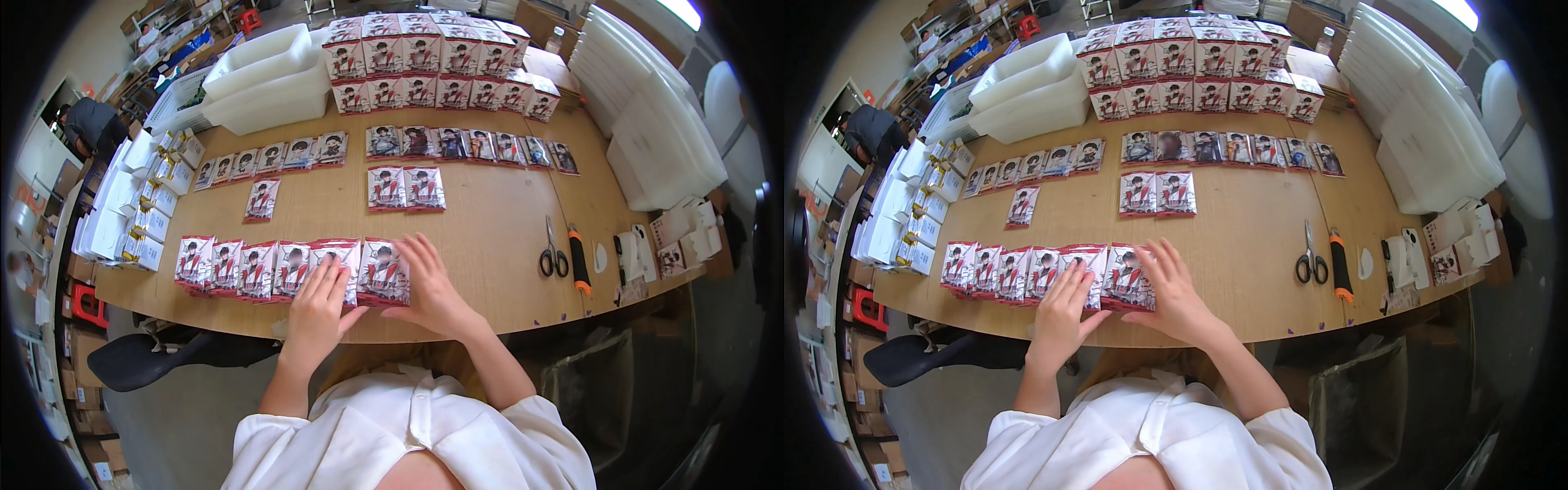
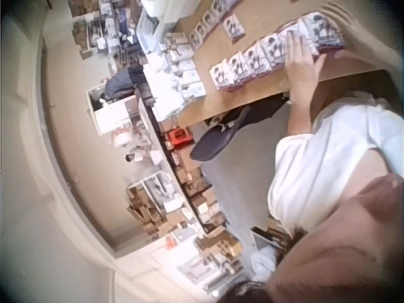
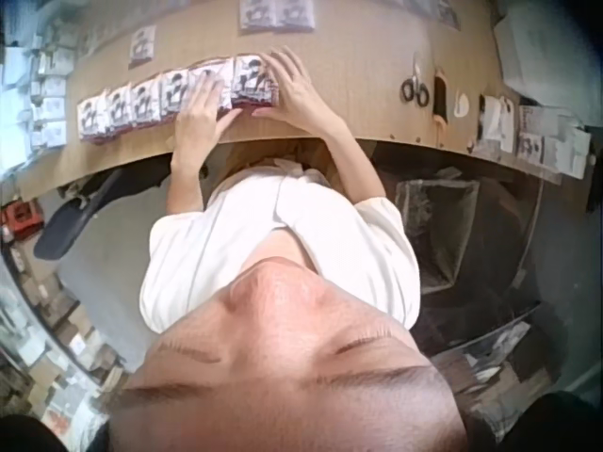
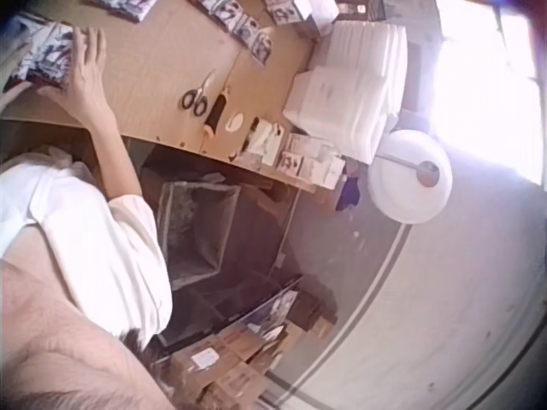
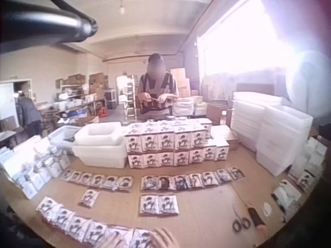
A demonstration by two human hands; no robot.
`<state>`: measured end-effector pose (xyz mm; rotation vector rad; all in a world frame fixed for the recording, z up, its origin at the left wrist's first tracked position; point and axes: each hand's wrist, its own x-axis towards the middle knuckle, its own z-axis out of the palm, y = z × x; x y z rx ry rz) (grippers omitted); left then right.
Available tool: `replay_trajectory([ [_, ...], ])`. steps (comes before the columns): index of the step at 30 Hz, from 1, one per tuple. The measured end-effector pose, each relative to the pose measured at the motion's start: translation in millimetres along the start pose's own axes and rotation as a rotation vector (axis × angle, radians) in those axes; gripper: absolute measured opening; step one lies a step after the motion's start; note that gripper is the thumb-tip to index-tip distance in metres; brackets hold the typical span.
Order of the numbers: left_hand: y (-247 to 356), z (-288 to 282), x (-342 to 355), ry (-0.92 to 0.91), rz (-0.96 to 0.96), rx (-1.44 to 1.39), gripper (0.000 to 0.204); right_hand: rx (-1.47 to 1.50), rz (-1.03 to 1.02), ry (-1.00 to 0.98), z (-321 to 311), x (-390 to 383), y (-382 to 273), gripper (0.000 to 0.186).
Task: The person opens small boxes, removes sealed packets, and places them into white plastic trays. They also use a white plastic tool to open sealed packets and arrange them on the table.
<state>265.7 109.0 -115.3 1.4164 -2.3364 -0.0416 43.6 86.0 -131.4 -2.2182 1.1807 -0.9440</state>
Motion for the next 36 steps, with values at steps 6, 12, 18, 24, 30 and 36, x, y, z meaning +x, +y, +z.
replay_trajectory([
  [6,-1.5,-2.8,5.1,0.018,0.006,0.007,0.061,-0.232,-0.072,-0.052,9.4,-13.3,6.1,0.066],
  [12,12.1,0.8,6.2,0.132,0.111,-0.103,0.051,-0.232,-0.133,0.010,0.9,-32.2,-3.0,0.050],
  [18,55.7,12.4,15.4,0.090,0.268,-0.330,0.038,-0.256,-0.373,0.320,-28.4,-58.5,-11.7,0.029],
  [24,91.1,51.8,27.0,-0.077,-0.226,-1.254,0.022,0.278,0.043,0.704,-48.0,-81.7,-2.4,0.061],
  [30,114.3,85.6,48.1,-0.155,-0.289,-1.767,0.043,0.721,0.483,0.556,-64.6,-112.4,-6.8,0.031],
  [36,123.2,46.1,71.1,0.149,0.220,-0.709,0.069,0.343,0.405,0.561,-74.0,-116.1,-6.4,0.019],
])
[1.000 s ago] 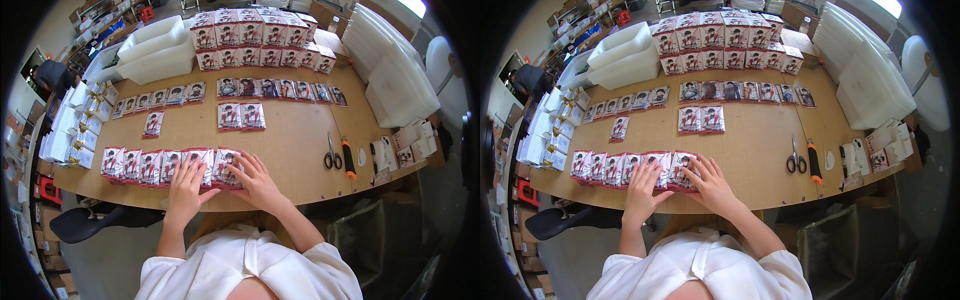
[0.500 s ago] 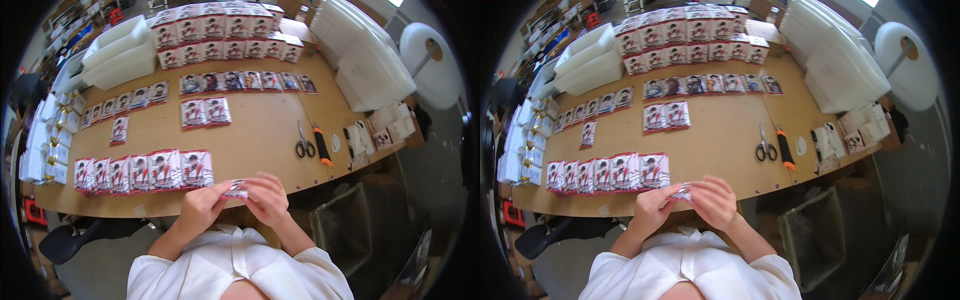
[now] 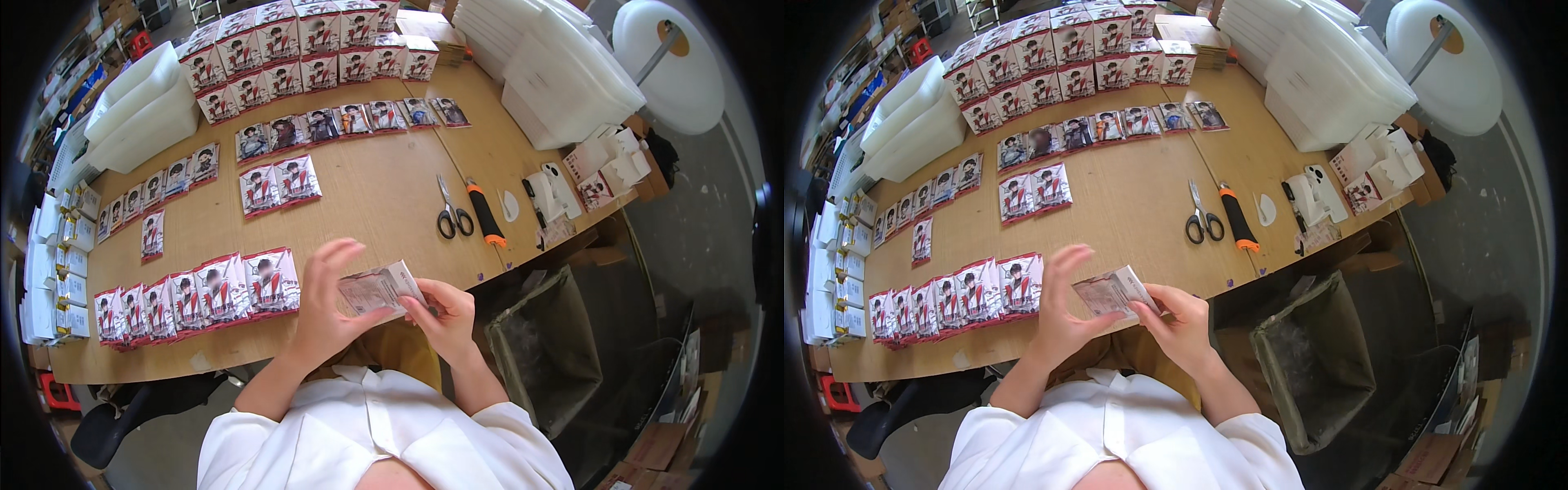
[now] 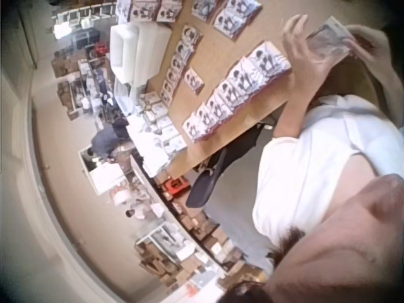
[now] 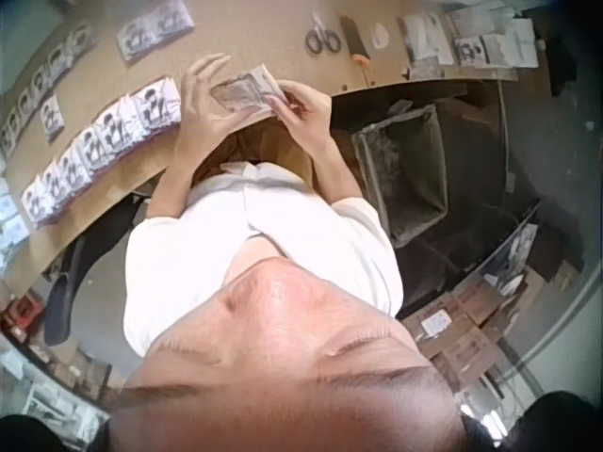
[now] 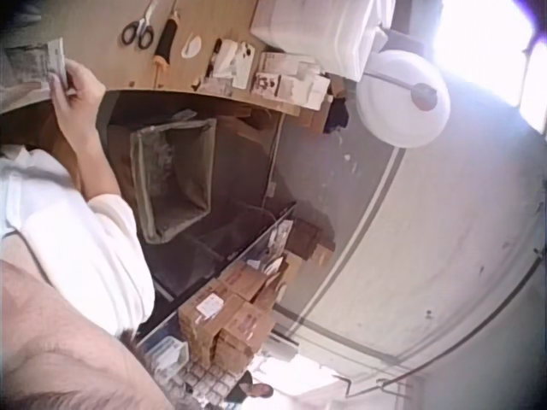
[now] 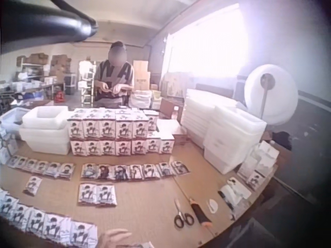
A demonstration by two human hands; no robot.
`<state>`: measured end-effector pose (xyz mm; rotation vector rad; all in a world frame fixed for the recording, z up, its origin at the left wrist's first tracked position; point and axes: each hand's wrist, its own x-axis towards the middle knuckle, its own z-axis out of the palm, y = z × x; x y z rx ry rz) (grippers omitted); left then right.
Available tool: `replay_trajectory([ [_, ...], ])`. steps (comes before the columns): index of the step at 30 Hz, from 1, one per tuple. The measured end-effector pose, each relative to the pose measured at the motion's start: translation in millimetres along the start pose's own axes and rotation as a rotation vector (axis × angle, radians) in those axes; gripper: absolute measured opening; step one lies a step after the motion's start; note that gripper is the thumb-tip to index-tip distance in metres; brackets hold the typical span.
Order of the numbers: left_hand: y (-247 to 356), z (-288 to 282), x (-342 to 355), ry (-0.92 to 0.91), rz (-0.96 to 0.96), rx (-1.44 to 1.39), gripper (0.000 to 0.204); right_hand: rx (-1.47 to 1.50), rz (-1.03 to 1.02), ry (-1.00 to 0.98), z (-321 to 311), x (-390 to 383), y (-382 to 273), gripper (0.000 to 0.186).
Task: The person opens small boxes, removes sealed packets, and places them into white plastic trays. They also use a white plastic tool to open sealed packets and arrange them on the table.
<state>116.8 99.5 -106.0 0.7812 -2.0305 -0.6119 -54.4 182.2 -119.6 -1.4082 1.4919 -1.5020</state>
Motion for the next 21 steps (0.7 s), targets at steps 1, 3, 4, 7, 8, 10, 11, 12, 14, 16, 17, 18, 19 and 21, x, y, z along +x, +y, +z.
replay_trajectory([
  [1,2.0,0.7,0.4,-0.032,0.064,0.008,0.072,-0.060,-0.051,0.012,-0.1,0.2,1.1,0.019],
  [3,5.1,3.3,-0.3,-0.059,0.086,-0.028,0.063,-0.115,-0.146,-0.005,-0.1,4.5,-3.9,0.022],
  [4,6.4,4.9,-0.2,-0.073,0.098,-0.048,0.059,-0.145,-0.195,-0.013,-1.5,6.2,-6.0,0.024],
  [7,-1.0,14.6,-2.1,-0.053,0.021,-0.240,0.041,-0.153,-0.243,-0.007,-7.3,6.2,3.4,0.025],
  [8,-2.6,15.6,-2.8,-0.087,-0.027,-0.248,0.037,-0.138,-0.218,-0.025,-9.4,5.5,6.3,0.025],
  [10,-7.7,17.0,-3.4,-0.159,-0.112,-0.272,0.028,-0.119,-0.170,-0.053,-11.7,4.1,10.2,0.026],
  [11,-4.6,13.9,3.5,-0.281,-0.249,-0.407,0.020,-0.141,-0.211,-0.072,-14.5,7.0,10.7,0.019],
  [12,-9.8,20.3,2.8,-0.266,-0.357,-0.549,0.017,-0.094,-0.113,0.013,-25.2,10.8,15.3,0.016],
  [14,-25.8,27.0,-5.4,-0.213,-0.578,-0.794,0.013,0.038,0.057,0.161,-50.9,26.3,31.4,0.014],
  [16,-34.1,28.7,-4.5,-0.090,-0.750,-1.042,0.015,-0.269,0.171,0.431,-97.6,62.0,43.1,0.022],
  [17,-33.8,31.3,-0.8,-0.031,-0.874,-1.196,0.016,-0.518,0.143,0.469,-127.6,74.2,55.6,0.026],
  [18,-34.4,31.2,0.5,0.047,-1.001,-1.339,0.017,-0.758,0.111,0.490,-151.3,85.2,72.4,0.031],
  [19,-39.3,31.3,-2.4,0.037,-1.055,-1.326,0.021,-0.877,0.132,0.484,-166.0,93.9,89.0,0.036],
  [21,-35.6,29.8,-1.9,-0.024,-1.054,-1.387,0.020,-1.115,0.175,0.459,-185.2,106.8,112.7,0.046],
])
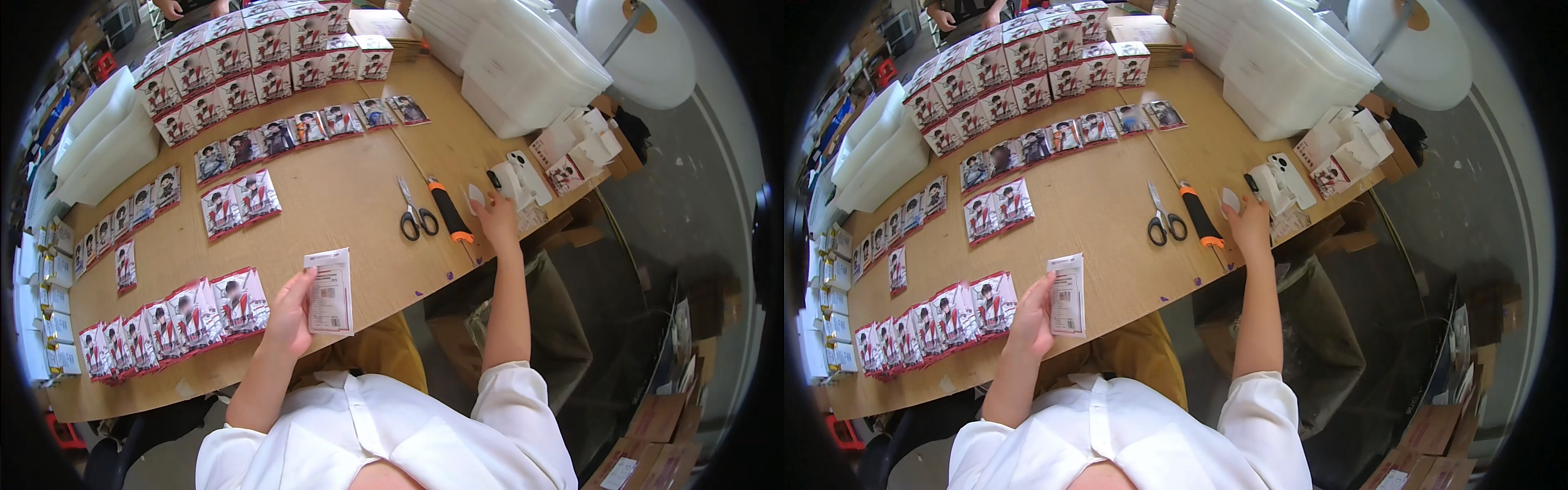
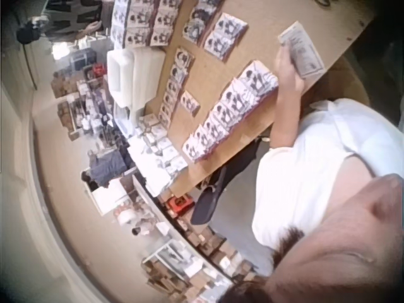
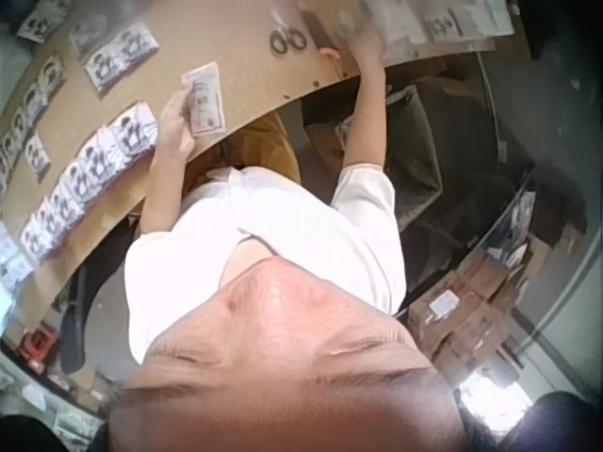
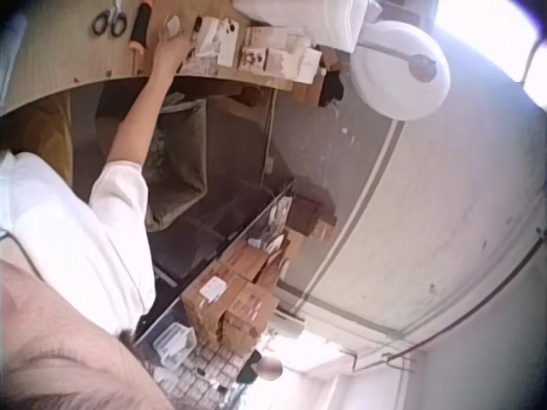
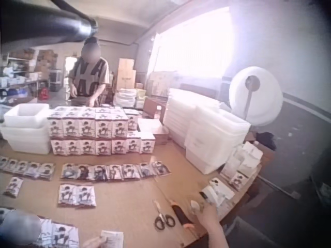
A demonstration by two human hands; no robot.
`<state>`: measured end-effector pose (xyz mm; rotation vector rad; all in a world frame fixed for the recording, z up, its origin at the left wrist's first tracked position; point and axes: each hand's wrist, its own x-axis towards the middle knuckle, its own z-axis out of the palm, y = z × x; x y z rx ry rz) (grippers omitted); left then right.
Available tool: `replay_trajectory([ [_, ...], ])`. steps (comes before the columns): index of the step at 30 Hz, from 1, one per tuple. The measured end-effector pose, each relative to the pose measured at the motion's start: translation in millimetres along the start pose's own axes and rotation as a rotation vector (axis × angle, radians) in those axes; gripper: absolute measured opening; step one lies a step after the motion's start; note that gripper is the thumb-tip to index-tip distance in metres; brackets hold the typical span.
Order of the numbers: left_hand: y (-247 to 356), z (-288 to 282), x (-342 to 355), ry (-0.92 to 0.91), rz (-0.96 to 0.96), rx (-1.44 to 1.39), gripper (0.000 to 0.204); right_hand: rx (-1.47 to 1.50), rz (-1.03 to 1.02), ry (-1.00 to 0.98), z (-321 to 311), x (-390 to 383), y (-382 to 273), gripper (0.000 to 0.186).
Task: The person opens small boxes, removes sealed packets, and places them into white plastic trays. They also use a white plastic tool to open sealed packets and arrange them on the table.
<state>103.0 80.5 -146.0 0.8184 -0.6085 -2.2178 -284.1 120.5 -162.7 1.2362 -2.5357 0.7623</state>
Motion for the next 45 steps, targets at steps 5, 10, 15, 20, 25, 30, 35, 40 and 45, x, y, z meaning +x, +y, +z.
replay_trajectory([
  [5,-0.4,1.3,-9.8,-0.050,0.052,0.016,0.028,0.126,0.228,-0.435,12.2,31.9,1.8,0.063],
  [10,2.0,-1.6,-10.5,-0.126,0.074,-0.039,0.035,0.295,0.189,-0.302,30.2,45.3,40.7,0.049],
  [15,6.9,-12.0,-14.2,-0.142,0.140,0.029,0.037,0.658,0.111,-0.069,-23.6,5.6,-39.7,0.024],
  [20,20.3,-9.6,-29.4,-0.056,0.334,0.180,0.036,1.294,0.029,-0.644,-99.6,-89.5,-158.8,0.029],
  [25,30.2,-5.6,-40.1,-0.009,0.493,0.419,0.038,1.255,-0.192,-0.835,-110.9,-106.8,-179.4,0.032],
  [30,30.6,-4.4,-46.4,-0.032,0.550,0.473,0.039,1.240,-0.213,-0.815,-108.2,-107.4,-181.4,0.031],
  [35,31.5,-2.2,-50.3,-0.020,0.554,0.529,0.039,1.204,-0.205,-0.833,-111.1,-105.2,-182.3,0.031],
  [40,36.7,-3.2,-55.7,0.001,0.537,0.634,0.040,1.132,-0.249,-0.869,-116.8,-101.1,-183.1,0.031],
  [45,39.5,-9.4,-57.1,-0.005,0.509,0.698,0.042,1.106,-0.286,-0.899,-117.1,-99.5,-184.0,0.028],
])
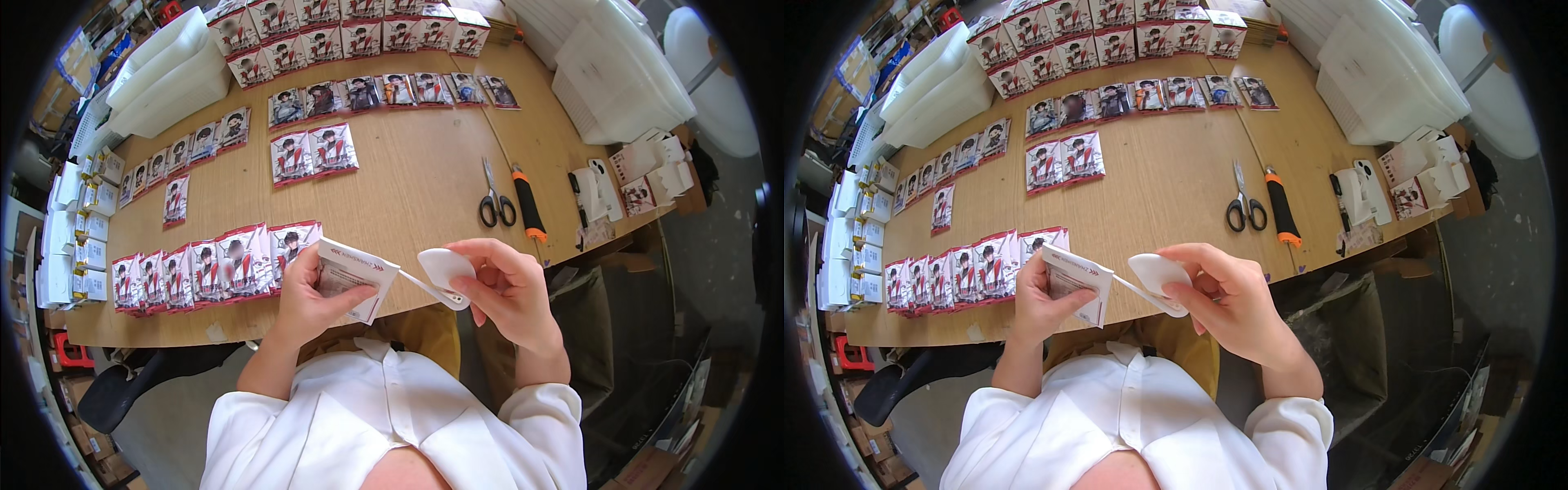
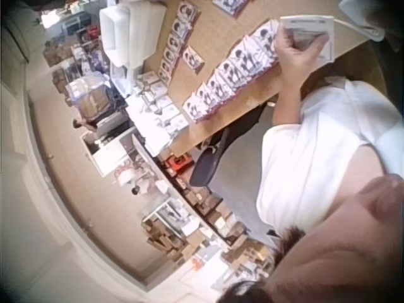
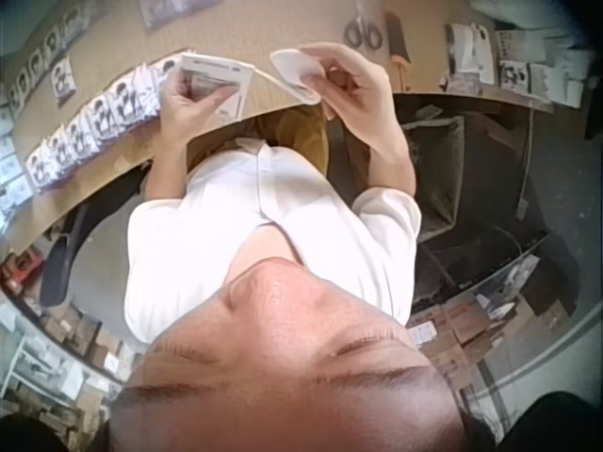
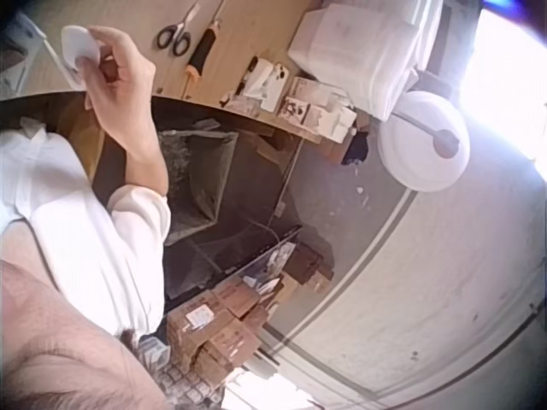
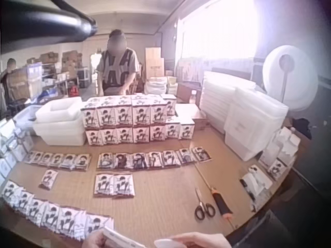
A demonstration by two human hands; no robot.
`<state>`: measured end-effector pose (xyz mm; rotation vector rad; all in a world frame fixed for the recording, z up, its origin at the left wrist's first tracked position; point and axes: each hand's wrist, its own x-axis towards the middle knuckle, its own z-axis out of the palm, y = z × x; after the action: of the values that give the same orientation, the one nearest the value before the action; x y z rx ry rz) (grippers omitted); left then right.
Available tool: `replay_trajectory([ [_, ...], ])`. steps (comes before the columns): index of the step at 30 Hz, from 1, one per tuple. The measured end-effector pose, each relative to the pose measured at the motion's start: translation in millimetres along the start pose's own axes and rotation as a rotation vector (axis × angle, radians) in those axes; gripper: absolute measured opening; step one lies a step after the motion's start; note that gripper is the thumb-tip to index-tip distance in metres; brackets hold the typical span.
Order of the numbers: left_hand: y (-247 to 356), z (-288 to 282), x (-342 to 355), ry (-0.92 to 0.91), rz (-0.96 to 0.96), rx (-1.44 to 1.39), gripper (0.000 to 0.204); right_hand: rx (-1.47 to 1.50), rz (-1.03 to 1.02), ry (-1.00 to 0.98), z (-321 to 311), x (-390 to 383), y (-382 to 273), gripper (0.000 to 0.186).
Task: The person opens small boxes, removes sealed packets, and places them into white plastic trays. They also use a white plastic tool to open sealed packets and arrange them on the table.
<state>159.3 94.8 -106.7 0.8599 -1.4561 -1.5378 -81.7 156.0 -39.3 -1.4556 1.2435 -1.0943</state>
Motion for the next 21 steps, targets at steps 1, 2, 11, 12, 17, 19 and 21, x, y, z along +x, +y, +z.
replay_trajectory([
  [1,-0.4,0.5,-0.1,-0.003,-0.017,-0.027,0.042,-0.008,-0.002,0.001,-0.5,-0.6,1.0,0.027],
  [2,-0.8,1.4,-0.7,-0.006,-0.033,-0.054,0.042,-0.016,-0.004,0.001,-0.8,-1.0,2.2,0.027],
  [11,-6.0,-8.8,-4.7,-0.039,0.014,0.094,0.045,-0.088,0.014,-0.123,-5.6,2.5,-1.1,0.017],
  [12,-5.7,-9.0,-5.0,-0.043,0.019,0.080,0.045,-0.081,0.022,-0.148,-6.3,2.9,-0.4,0.015],
  [17,-23.9,-19.6,-4.2,-0.185,-0.054,-0.288,0.042,0.293,0.247,-0.236,-1.1,3.0,-2.4,0.014],
  [19,-26.9,-17.3,-2.3,-0.257,-0.091,-0.440,0.040,0.389,0.289,-0.253,2.4,2.2,-4.0,0.015],
  [21,-28.6,-13.1,-0.6,-0.279,-0.107,-0.552,0.040,0.428,0.305,-0.272,5.9,0.4,-6.0,0.016],
])
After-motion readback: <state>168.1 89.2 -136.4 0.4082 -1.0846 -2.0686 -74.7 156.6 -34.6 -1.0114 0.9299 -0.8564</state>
